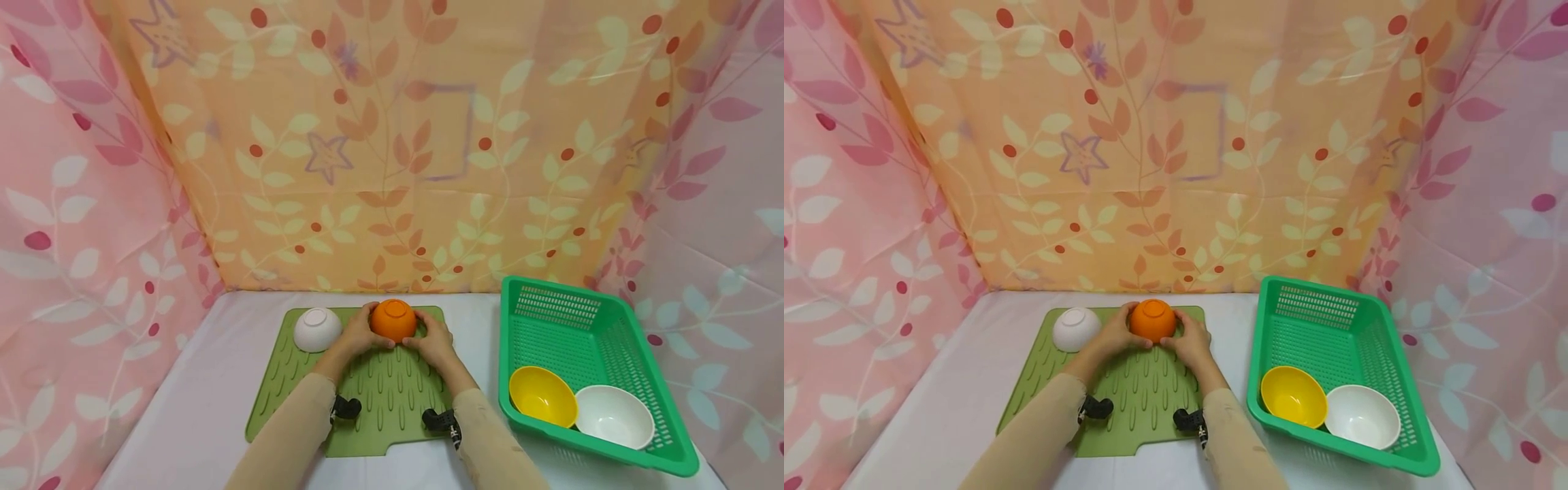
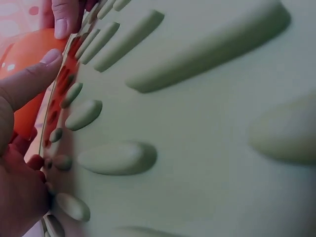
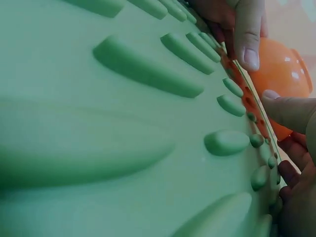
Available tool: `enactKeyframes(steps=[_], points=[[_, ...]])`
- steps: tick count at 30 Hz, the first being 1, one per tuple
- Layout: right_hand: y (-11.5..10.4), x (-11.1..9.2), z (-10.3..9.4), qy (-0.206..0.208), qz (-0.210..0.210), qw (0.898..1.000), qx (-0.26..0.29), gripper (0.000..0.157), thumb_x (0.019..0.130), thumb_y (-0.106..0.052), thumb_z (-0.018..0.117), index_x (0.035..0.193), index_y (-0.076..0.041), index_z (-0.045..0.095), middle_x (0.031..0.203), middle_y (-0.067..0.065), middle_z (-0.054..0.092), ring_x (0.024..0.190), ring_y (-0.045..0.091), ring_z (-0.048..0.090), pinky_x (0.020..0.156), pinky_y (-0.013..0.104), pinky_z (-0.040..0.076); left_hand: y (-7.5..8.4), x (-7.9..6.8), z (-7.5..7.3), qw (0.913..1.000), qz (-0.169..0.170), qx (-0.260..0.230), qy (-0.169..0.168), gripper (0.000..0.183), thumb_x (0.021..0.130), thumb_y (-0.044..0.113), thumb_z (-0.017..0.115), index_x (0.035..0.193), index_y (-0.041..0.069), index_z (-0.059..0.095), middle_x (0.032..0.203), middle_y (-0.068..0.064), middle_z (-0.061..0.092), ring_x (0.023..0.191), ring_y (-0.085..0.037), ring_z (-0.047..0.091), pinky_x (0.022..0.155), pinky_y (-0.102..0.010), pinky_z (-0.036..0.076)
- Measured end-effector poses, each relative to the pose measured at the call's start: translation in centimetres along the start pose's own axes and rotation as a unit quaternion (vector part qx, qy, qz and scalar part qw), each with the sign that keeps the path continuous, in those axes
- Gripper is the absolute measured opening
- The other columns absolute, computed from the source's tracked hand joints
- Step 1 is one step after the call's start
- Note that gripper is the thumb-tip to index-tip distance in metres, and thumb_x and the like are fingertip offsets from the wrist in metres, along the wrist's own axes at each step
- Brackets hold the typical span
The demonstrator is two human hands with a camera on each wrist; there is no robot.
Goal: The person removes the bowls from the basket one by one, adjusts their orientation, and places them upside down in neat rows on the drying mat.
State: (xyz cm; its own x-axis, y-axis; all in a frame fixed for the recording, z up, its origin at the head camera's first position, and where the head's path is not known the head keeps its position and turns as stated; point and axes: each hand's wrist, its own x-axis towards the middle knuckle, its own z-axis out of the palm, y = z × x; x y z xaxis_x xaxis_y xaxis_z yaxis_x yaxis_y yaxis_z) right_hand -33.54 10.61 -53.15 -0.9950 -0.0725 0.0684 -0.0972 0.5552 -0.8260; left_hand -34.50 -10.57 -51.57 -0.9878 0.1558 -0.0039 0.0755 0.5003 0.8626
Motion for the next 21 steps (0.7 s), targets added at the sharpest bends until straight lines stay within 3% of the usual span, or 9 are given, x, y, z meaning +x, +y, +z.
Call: enactKeyframes(steps=[11,21], points=[[0.08,0.01,0.35,0.003,-0.015,0.998,-0.055,0.078,0.084,-0.027,0.086,0.152,-0.011,0.049,0.151,0.012,0.053,0.143,0.040,0.037,0.114,0.059,0.022,-0.07,0.13,-0.10,0.9950,-0.006,0.098,-0.018,0.110,0.069,0.033,0.097,0.158,0.012,0.036,0.154,-0.023,0.044,0.141,-0.044,0.040,0.113,-0.065,0.034],[0.24,-0.19,0.58,0.008,-0.023,0.998,-0.060,0.077,0.085,-0.026,0.085,0.151,-0.009,0.049,0.151,0.012,0.053,0.141,0.039,0.038,0.112,0.060,0.024,-0.56,0.42,-0.14,0.9924,0.002,0.121,-0.018,0.112,0.068,0.036,0.097,0.159,0.013,0.036,0.154,-0.021,0.045,0.142,-0.043,0.040,0.115,-0.064,0.034]])
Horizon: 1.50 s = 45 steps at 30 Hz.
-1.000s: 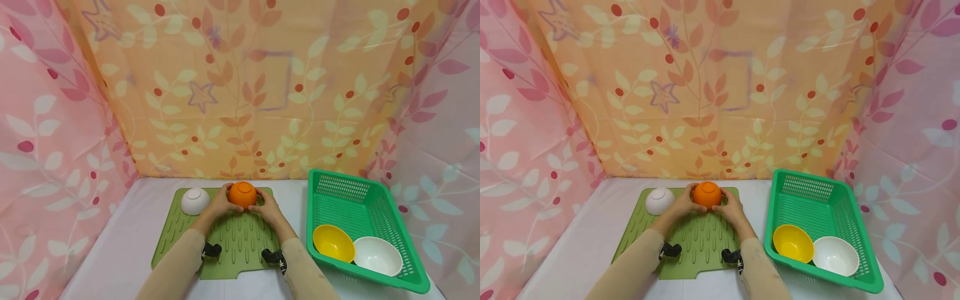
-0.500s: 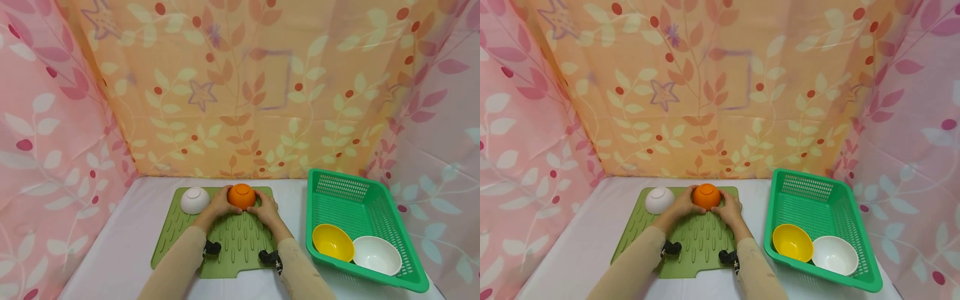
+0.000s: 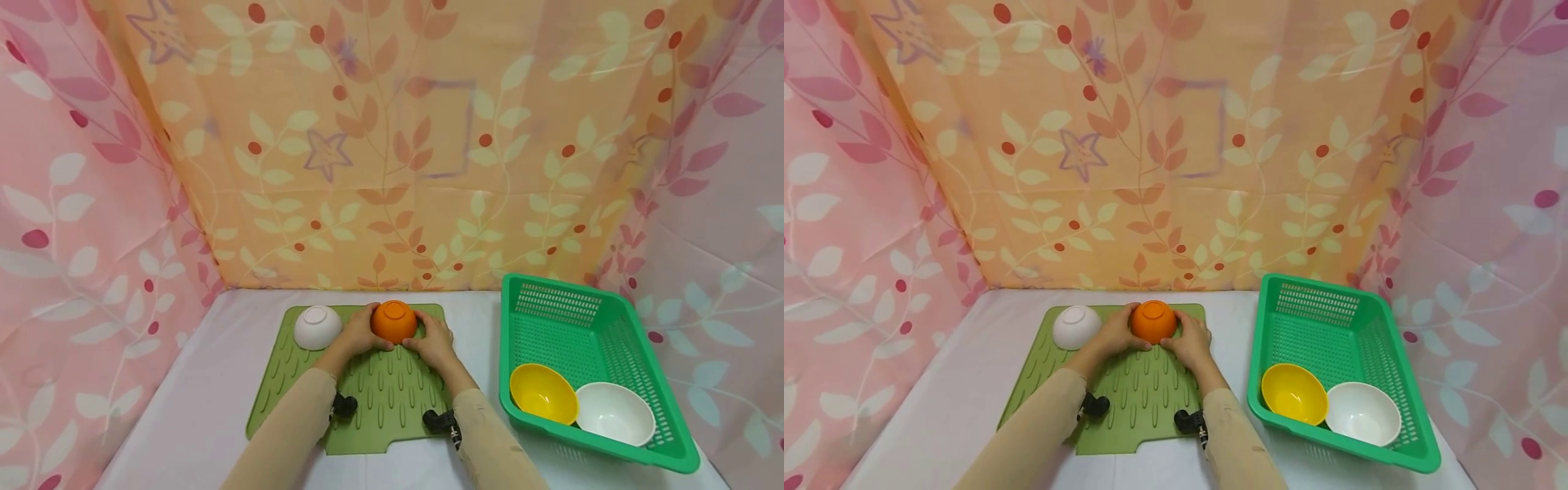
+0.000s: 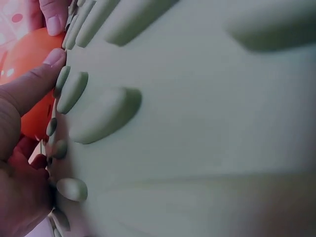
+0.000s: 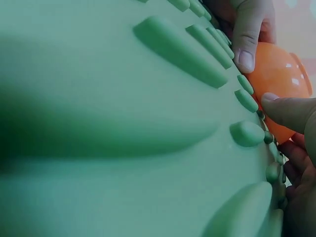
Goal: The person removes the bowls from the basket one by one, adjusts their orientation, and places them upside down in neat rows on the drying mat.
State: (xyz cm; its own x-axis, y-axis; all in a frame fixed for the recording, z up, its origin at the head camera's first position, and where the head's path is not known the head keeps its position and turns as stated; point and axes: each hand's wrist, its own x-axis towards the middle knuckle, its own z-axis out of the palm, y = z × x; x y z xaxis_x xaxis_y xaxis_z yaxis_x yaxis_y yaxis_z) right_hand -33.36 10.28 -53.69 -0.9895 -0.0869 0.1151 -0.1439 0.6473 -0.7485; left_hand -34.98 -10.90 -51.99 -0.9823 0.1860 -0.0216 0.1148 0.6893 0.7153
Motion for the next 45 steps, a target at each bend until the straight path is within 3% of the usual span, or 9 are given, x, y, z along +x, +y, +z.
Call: enactKeyframes(steps=[12,20,27,34,41,45], points=[[-0.8,-0.3,0.1,0.000,0.009,1.000,-0.005,0.077,0.086,-0.026,0.084,0.152,-0.007,0.048,0.152,0.014,0.052,0.145,0.039,0.036,0.116,0.062,0.022,0.1,-0.1,-0.3,0.9999,0.001,0.013,0.004,0.111,0.068,0.036,0.097,0.158,0.012,0.037,0.154,-0.019,0.046,0.142,-0.043,0.042,0.114,-0.063,0.034],[-2.3,-1.1,0.0,0.026,0.019,0.999,-0.001,0.078,0.083,-0.020,0.084,0.148,0.001,0.049,0.148,0.022,0.052,0.139,0.040,0.045,0.115,0.057,0.037,0.0,0.1,0.0,0.9998,0.012,0.013,0.002,0.111,0.068,0.037,0.097,0.158,0.011,0.037,0.155,-0.018,0.046,0.142,-0.042,0.041,0.115,-0.063,0.034],[-3.6,-1.9,-0.4,0.036,0.017,0.999,0.025,0.076,0.085,-0.018,0.083,0.149,0.002,0.047,0.151,0.025,0.048,0.139,0.043,0.045,0.113,0.060,0.039,-0.2,0.1,0.1,0.9998,0.011,0.013,0.007,0.111,0.067,0.037,0.098,0.158,0.013,0.038,0.155,-0.018,0.046,0.142,-0.043,0.041,0.115,-0.064,0.033],[-4.7,-2.6,-0.9,0.050,-0.006,0.997,0.051,0.074,0.086,-0.015,0.081,0.150,-0.001,0.047,0.151,0.024,0.047,0.140,0.042,0.045,0.113,0.060,0.039,-0.4,0.2,0.1,0.9997,0.010,0.022,0.007,0.111,0.068,0.038,0.097,0.158,0.013,0.037,0.154,-0.017,0.048,0.140,-0.041,0.044,0.113,-0.063,0.035],[-7.7,-3.7,-2.3,0.012,-0.080,0.995,0.054,0.073,0.088,-0.018,0.080,0.151,-0.005,0.047,0.152,0.018,0.048,0.137,0.040,0.046,0.110,0.060,0.041,-0.5,0.3,0.0,0.9998,0.008,0.021,0.002,0.110,0.068,0.036,0.097,0.158,0.014,0.038,0.154,-0.016,0.048,0.140,-0.040,0.045,0.114,-0.061,0.036],[-9.2,-4.5,-3.7,0.006,-0.098,0.992,0.078,0.070,0.090,-0.017,0.078,0.152,-0.011,0.047,0.156,0.014,0.044,0.142,0.036,0.043,0.111,0.057,0.041,-0.4,0.1,0.0,0.9999,0.004,0.012,0.000,0.110,0.068,0.036,0.097,0.158,0.015,0.038,0.155,-0.015,0.047,0.141,-0.041,0.044,0.114,-0.062,0.036]])
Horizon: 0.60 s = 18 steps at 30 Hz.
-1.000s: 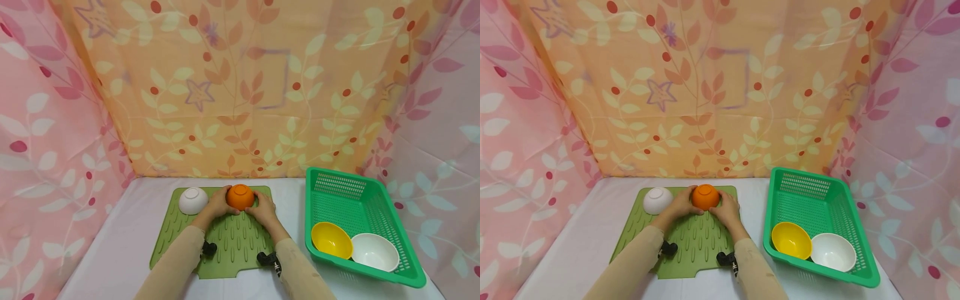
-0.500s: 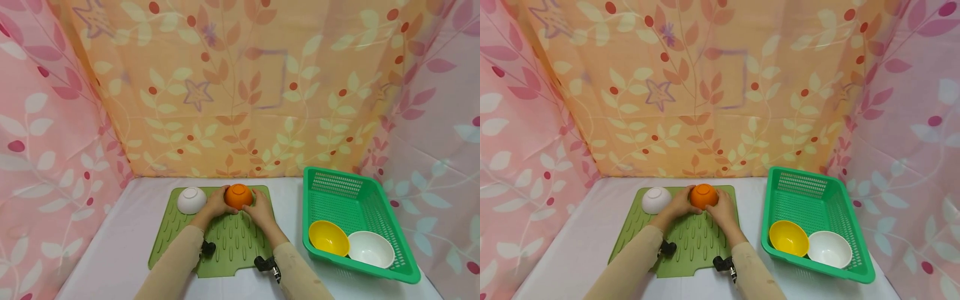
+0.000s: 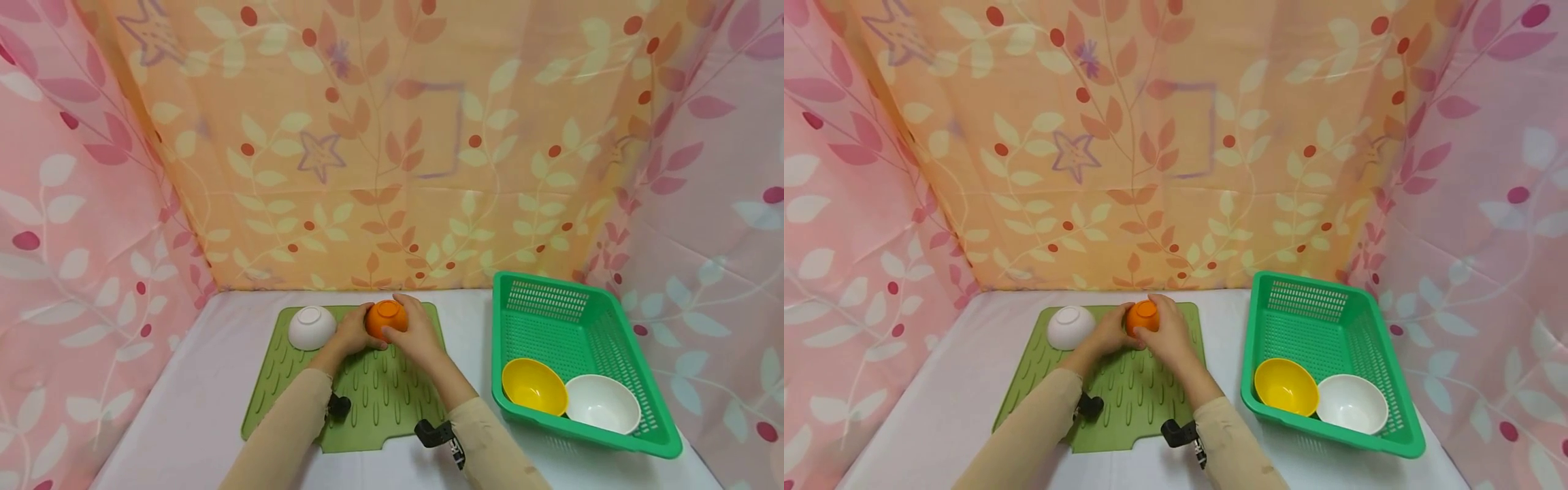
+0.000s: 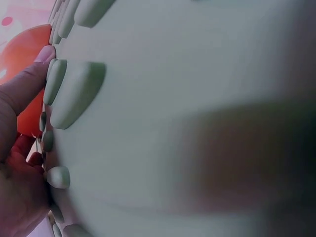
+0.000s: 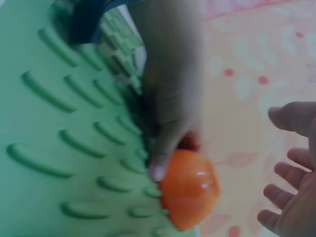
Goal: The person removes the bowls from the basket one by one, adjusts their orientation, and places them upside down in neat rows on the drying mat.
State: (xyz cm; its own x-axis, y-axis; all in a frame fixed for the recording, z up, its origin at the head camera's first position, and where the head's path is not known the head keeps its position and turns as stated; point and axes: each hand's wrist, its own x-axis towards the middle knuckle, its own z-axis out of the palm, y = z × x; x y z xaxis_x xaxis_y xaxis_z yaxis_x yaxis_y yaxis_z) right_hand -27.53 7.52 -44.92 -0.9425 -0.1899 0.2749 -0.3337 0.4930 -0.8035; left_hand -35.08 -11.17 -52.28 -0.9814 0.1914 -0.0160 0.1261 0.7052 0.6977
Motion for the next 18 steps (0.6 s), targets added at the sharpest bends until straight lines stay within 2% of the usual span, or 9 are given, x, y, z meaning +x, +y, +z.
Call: enactKeyframes(steps=[3,9,13,18], points=[[-1.4,-0.4,-1.5,-0.002,0.002,1.000,0.020,0.069,0.092,-0.021,0.077,0.154,-0.016,0.046,0.159,0.009,0.042,0.146,0.033,0.039,0.114,0.059,0.038,0.0,-0.2,0.2,1.0000,-0.002,-0.009,0.001,0.110,0.069,0.036,0.097,0.159,0.015,0.037,0.156,-0.016,0.046,0.141,-0.041,0.043,0.113,-0.063,0.036],[-3.5,-1.5,-5.0,-0.023,-0.014,1.000,0.004,0.073,0.094,-0.037,0.076,0.156,-0.020,0.042,0.162,0.002,0.040,0.148,0.029,0.037,0.116,0.062,0.034,0.1,0.0,0.6,1.0000,0.000,-0.001,-0.001,0.110,0.069,0.037,0.097,0.159,0.015,0.037,0.155,-0.014,0.047,0.140,-0.040,0.044,0.112,-0.064,0.036],[-4.6,-2.1,-7.1,-0.034,-0.023,0.999,-0.023,0.074,0.093,-0.037,0.077,0.156,-0.019,0.043,0.160,0.001,0.042,0.148,0.028,0.038,0.117,0.059,0.034,0.3,0.1,0.6,0.9999,0.013,-0.002,-0.010,0.111,0.070,0.037,0.096,0.159,0.013,0.036,0.155,-0.016,0.047,0.141,-0.041,0.043,0.113,-0.064,0.034],[-6.4,-2.3,-9.3,-0.042,-0.050,0.996,-0.056,0.071,0.093,-0.032,0.078,0.154,-0.019,0.045,0.157,0.000,0.046,0.148,0.028,0.039,0.117,0.058,0.035,0.0,0.2,0.3,0.9999,0.012,0.012,0.000,0.111,0.068,0.037,0.097,0.158,0.011,0.037,0.155,-0.016,0.047,0.140,-0.041,0.044,0.113,-0.065,0.034]])
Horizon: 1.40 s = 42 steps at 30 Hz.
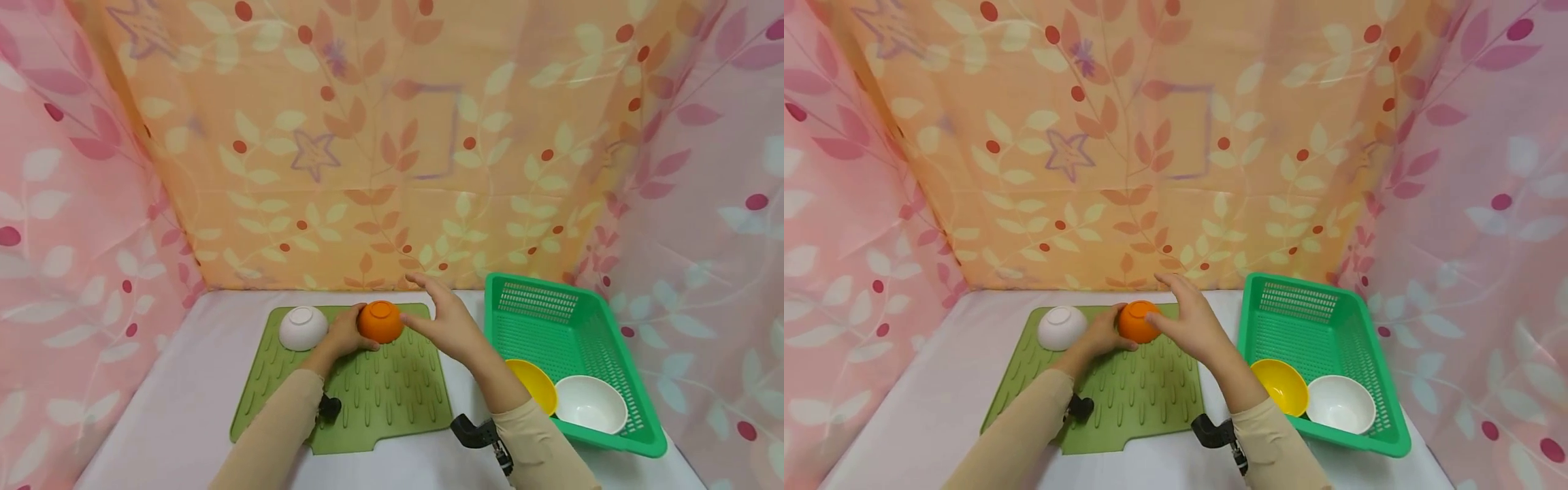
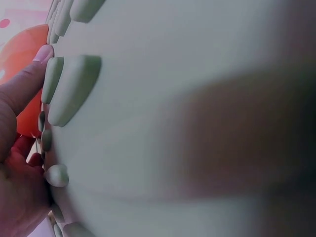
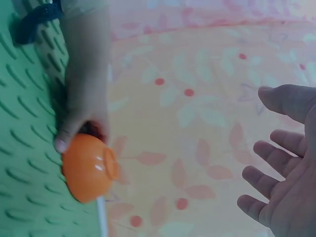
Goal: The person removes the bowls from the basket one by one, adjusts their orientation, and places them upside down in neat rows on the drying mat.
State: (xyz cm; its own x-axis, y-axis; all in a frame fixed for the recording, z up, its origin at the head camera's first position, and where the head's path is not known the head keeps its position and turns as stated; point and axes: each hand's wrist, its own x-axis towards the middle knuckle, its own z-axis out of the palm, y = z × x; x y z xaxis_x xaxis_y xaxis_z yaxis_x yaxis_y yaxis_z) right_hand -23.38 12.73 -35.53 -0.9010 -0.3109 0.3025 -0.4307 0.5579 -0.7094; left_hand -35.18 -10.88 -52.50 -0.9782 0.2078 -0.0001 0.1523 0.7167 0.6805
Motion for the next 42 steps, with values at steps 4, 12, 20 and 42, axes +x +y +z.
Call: enactKeyframes(steps=[4,12,20,42], points=[[-0.6,-0.1,-1.4,-0.011,-0.011,1.000,-0.025,0.068,0.093,-0.031,0.077,0.153,-0.022,0.046,0.157,-0.001,0.047,0.147,0.028,0.040,0.115,0.059,0.037,-0.1,-0.1,-0.4,1.0000,0.003,-0.004,-0.004,0.111,0.069,0.035,0.097,0.158,0.011,0.036,0.155,-0.016,0.047,0.142,-0.042,0.041,0.115,-0.066,0.031],[-0.2,-1.1,-5.3,-0.065,-0.033,0.996,-0.059,0.064,0.095,-0.031,0.075,0.152,-0.027,0.048,0.156,-0.004,0.047,0.146,0.029,0.040,0.114,0.061,0.038,-0.5,0.1,-0.1,1.0000,0.000,-0.003,-0.007,0.113,0.070,0.038,0.096,0.160,0.013,0.033,0.158,-0.013,0.044,0.144,-0.039,0.037,0.116,-0.064,0.030],[1.5,-2.1,-9.7,-0.104,-0.050,0.988,-0.103,0.064,0.093,-0.034,0.077,0.150,-0.024,0.051,0.151,-0.001,0.053,0.142,0.029,0.046,0.111,0.060,0.041,0.0,-0.1,-0.4,1.0000,0.001,-0.007,-0.007,0.112,0.069,0.039,0.097,0.159,0.014,0.034,0.157,-0.012,0.045,0.144,-0.040,0.037,0.115,-0.065,0.031],[8.9,-4.5,-13.9,-0.234,0.001,0.961,-0.149,0.058,0.090,-0.047,0.076,0.142,-0.029,0.059,0.145,-0.006,0.058,0.136,0.032,0.051,0.107,0.058,0.046,0.2,-0.4,-0.8,0.9999,0.001,-0.005,-0.014,0.112,0.071,0.038,0.096,0.160,0.012,0.033,0.158,-0.013,0.044,0.144,-0.041,0.037,0.117,-0.065,0.028]])
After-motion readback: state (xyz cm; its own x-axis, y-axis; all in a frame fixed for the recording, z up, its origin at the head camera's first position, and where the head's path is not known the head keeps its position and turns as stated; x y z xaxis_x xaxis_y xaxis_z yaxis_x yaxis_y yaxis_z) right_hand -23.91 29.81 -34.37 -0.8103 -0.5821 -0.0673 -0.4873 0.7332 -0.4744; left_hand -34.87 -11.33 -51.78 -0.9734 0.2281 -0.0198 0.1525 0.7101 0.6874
